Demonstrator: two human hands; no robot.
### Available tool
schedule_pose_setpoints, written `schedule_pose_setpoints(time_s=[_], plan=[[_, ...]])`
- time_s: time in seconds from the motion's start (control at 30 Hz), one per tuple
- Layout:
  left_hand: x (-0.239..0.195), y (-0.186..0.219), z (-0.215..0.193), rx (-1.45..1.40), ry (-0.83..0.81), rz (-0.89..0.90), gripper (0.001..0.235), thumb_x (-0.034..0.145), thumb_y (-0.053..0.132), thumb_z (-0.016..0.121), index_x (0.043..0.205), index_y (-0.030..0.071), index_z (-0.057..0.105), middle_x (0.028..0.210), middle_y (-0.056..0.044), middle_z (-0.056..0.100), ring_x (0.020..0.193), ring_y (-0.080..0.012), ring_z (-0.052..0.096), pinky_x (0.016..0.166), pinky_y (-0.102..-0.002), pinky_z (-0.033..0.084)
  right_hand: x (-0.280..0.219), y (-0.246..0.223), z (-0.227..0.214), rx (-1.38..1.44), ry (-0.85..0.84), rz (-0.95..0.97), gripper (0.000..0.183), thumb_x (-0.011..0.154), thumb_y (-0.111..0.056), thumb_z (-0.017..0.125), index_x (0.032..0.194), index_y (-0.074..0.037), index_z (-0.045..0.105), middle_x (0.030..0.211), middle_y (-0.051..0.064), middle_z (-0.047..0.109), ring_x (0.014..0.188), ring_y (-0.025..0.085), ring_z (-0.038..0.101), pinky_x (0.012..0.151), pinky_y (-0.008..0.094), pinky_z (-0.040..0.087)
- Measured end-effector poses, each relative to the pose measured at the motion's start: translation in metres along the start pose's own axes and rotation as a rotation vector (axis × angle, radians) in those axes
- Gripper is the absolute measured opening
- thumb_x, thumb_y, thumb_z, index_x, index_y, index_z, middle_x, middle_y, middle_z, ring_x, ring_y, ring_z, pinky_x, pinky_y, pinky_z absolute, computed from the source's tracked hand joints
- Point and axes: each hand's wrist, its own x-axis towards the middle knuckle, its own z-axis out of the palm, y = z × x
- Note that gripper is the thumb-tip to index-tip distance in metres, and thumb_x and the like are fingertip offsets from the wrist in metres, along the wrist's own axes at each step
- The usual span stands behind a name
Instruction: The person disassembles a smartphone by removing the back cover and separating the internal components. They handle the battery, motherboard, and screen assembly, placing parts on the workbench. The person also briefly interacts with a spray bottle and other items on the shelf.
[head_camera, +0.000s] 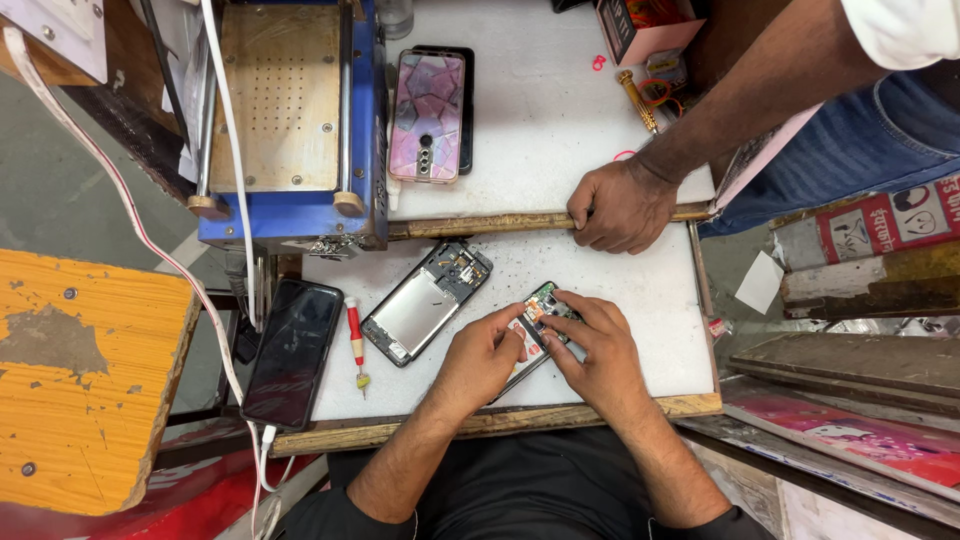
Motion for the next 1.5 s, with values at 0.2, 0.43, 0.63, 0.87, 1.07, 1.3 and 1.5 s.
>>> schedule_pose_setpoints(time_s=[0.2, 0.43, 0.63, 0.87, 1.07, 1.3, 1.5], plan=[[-0.001, 0.001, 0.004, -0.005, 0.045, 0.079, 0.049, 0.099, 0.020, 0.054, 0.145, 0.005, 0.055, 0.080, -0.003, 0.073, 0.073, -0.0073, 0.068, 0.069, -0.026, 0.055, -0.010, 0.014, -0.004, 0.390, 0.115, 0.313, 0.023, 0.098, -0.006, 0.064, 0.119, -0.008, 0.073, 0.137, 0.011, 0.066, 0.124, 0.018, 0.063, 0.100, 0.031, 0.056], [0.000, -0.005, 0.003, -0.019, 0.055, 0.123, 0.050, 0.096, 0.016, 0.055, 0.144, 0.002, 0.057, 0.083, -0.007, 0.076, 0.074, -0.0092, 0.069, 0.069, -0.025, 0.056, -0.014, 0.031, -0.001, 0.769, 0.265, 0.356, 0.031, 0.102, 0.004, 0.049, 0.131, 0.003, 0.059, 0.143, 0.013, 0.059, 0.120, 0.018, 0.060, 0.097, 0.033, 0.055], [0.000, -0.006, 0.005, -0.006, 0.040, 0.094, 0.050, 0.096, 0.016, 0.054, 0.145, 0.003, 0.056, 0.085, -0.008, 0.076, 0.074, -0.0092, 0.069, 0.070, -0.026, 0.056, -0.015, 0.031, 0.000, 0.774, 0.252, 0.344, 0.032, 0.102, 0.004, 0.050, 0.132, 0.002, 0.059, 0.140, 0.012, 0.060, 0.120, 0.017, 0.059, 0.098, 0.033, 0.054], [0.002, -0.004, 0.009, -0.015, 0.027, 0.096, 0.052, 0.098, 0.018, 0.058, 0.147, 0.001, 0.054, 0.080, -0.006, 0.075, 0.068, -0.0073, 0.066, 0.065, -0.024, 0.054, -0.013, 0.025, -0.002, 0.708, 0.212, 0.348, 0.032, 0.101, 0.002, 0.052, 0.132, 0.001, 0.060, 0.137, 0.012, 0.062, 0.121, 0.018, 0.060, 0.100, 0.032, 0.054], [-0.001, 0.000, -0.003, -0.443, -0.120, -0.084, 0.059, 0.096, 0.017, 0.059, 0.151, -0.001, 0.047, 0.074, -0.002, 0.067, 0.041, -0.0020, 0.040, 0.034, -0.020, 0.031, -0.012, 0.023, -0.002, 0.678, 0.194, 0.358, 0.033, 0.101, 0.003, 0.053, 0.133, 0.001, 0.059, 0.137, 0.013, 0.062, 0.123, 0.018, 0.061, 0.100, 0.031, 0.054], [-0.001, 0.004, -0.011, -0.575, -0.180, -0.144, 0.055, 0.099, 0.021, 0.057, 0.149, -0.001, 0.049, 0.079, -0.002, 0.063, 0.042, -0.0009, 0.039, 0.034, -0.019, 0.032, -0.012, 0.022, -0.002, 0.653, 0.194, 0.368, 0.033, 0.100, 0.002, 0.054, 0.133, 0.001, 0.059, 0.137, 0.013, 0.063, 0.122, 0.018, 0.061, 0.099, 0.031, 0.053], [0.001, -0.004, -0.010, -0.606, -0.161, -0.125, 0.039, 0.098, 0.020, 0.059, 0.133, 0.003, 0.056, 0.079, -0.004, 0.065, 0.044, -0.0042, 0.041, 0.036, -0.021, 0.033, -0.013, 0.023, -0.002, 0.670, 0.188, 0.353, 0.032, 0.101, 0.003, 0.054, 0.132, 0.001, 0.059, 0.138, 0.013, 0.062, 0.122, 0.018, 0.060, 0.100, 0.031, 0.053]])
